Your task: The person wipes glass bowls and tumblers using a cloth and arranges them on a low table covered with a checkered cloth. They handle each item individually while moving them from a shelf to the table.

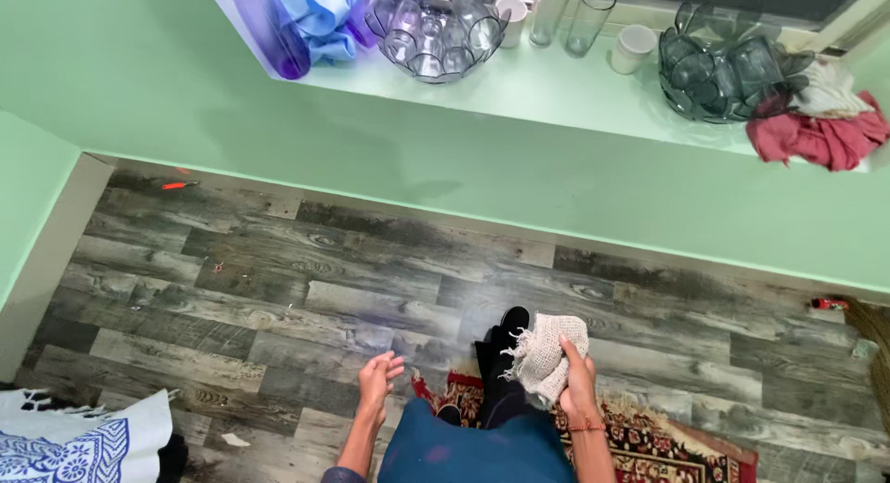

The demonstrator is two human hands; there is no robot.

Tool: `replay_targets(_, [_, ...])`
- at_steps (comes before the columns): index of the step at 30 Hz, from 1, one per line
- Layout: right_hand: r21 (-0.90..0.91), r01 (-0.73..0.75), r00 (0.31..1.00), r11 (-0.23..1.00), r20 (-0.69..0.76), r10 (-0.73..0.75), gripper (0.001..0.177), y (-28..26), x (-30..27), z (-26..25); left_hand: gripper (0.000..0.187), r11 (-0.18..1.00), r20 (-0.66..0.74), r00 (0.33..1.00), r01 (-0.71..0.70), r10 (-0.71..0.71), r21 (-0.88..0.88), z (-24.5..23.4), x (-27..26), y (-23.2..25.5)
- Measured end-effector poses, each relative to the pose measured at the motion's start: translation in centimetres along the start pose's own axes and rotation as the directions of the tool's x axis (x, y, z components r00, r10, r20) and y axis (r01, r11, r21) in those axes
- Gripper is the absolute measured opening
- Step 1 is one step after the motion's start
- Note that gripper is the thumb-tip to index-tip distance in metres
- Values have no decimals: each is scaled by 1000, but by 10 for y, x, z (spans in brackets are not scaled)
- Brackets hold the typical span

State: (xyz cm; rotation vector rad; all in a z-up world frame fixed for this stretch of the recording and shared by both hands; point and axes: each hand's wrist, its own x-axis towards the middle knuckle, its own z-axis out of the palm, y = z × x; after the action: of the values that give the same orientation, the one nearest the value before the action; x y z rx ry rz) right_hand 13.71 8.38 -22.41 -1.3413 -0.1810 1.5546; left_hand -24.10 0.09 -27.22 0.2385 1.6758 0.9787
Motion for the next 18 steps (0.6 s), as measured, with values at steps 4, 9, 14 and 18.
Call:
replay_targets(4, [-125,-19,992,992,125,35,34,-37,63,20,34,988,8,992,-122,124,-91,87,50,45])
replay_targets(9, [-313,-99,918,944,337,208,61,-175,136,68,26,850,124,841,-521,527,-78,213,103,162])
replay_targets(14, [-742,180,868,646,429,251,74,-244,208,129,22,721,77,725,-689,684,74,254,77,296])
replay_targets(18, [-820,516,789,249,568,235,44,-276,211,243,18,671,-82,668,-726,740,148,250,78,372])
